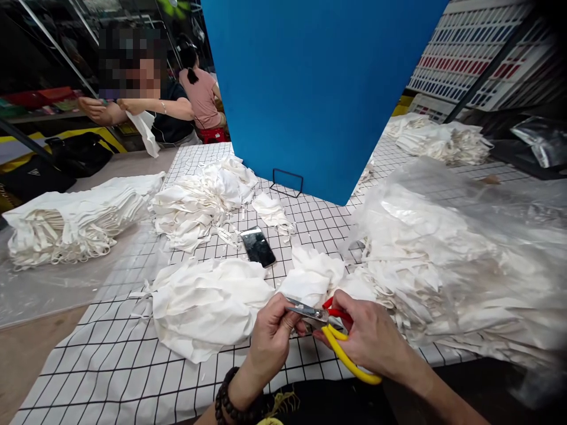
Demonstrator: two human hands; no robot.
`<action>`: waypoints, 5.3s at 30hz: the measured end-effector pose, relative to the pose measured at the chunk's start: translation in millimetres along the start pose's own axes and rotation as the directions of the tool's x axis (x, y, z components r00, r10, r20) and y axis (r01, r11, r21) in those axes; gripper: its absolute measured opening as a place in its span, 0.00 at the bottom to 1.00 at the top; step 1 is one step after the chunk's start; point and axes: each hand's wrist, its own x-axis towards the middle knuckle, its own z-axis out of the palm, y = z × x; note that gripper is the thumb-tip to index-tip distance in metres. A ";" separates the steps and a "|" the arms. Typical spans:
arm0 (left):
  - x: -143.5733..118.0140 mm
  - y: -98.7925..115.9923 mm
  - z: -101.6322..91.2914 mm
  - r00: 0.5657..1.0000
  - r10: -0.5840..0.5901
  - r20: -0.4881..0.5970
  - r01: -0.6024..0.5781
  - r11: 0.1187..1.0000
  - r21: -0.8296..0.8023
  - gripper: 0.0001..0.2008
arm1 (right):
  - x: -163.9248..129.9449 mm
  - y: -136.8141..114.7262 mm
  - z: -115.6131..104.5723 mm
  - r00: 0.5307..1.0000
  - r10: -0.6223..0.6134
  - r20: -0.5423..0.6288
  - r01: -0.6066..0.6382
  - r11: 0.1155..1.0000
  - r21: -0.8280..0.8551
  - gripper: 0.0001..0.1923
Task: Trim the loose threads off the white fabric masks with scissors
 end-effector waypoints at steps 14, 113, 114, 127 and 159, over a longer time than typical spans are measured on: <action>-4.2 -3.1 -7.1 1.000 0.004 0.022 -0.005 1.000 0.023 0.12 | 2.8 -7.9 -3.8 0.995 -0.077 0.063 0.074 0.996 0.053 0.15; -34.3 13.2 -4.1 0.882 -0.136 -0.452 0.119 0.991 -0.067 0.13 | 51.3 -27.1 52.1 0.985 -0.102 -0.140 0.171 0.464 0.869 0.17; -33.3 13.0 -3.0 0.880 -0.112 -0.462 0.099 0.994 -0.053 0.12 | 48.9 -28.7 56.8 0.991 -0.079 -0.111 0.134 0.433 0.891 0.17; -27.7 4.1 -3.3 0.973 -0.038 -0.228 0.041 0.999 0.008 0.10 | 16.0 6.5 0.7 0.980 -0.107 0.167 0.024 0.898 0.439 0.18; -28.8 11.0 -7.9 0.997 -0.078 -0.022 0.078 0.997 0.003 0.11 | 8.6 -7.4 3.0 0.970 -0.172 0.171 0.163 0.985 0.062 0.21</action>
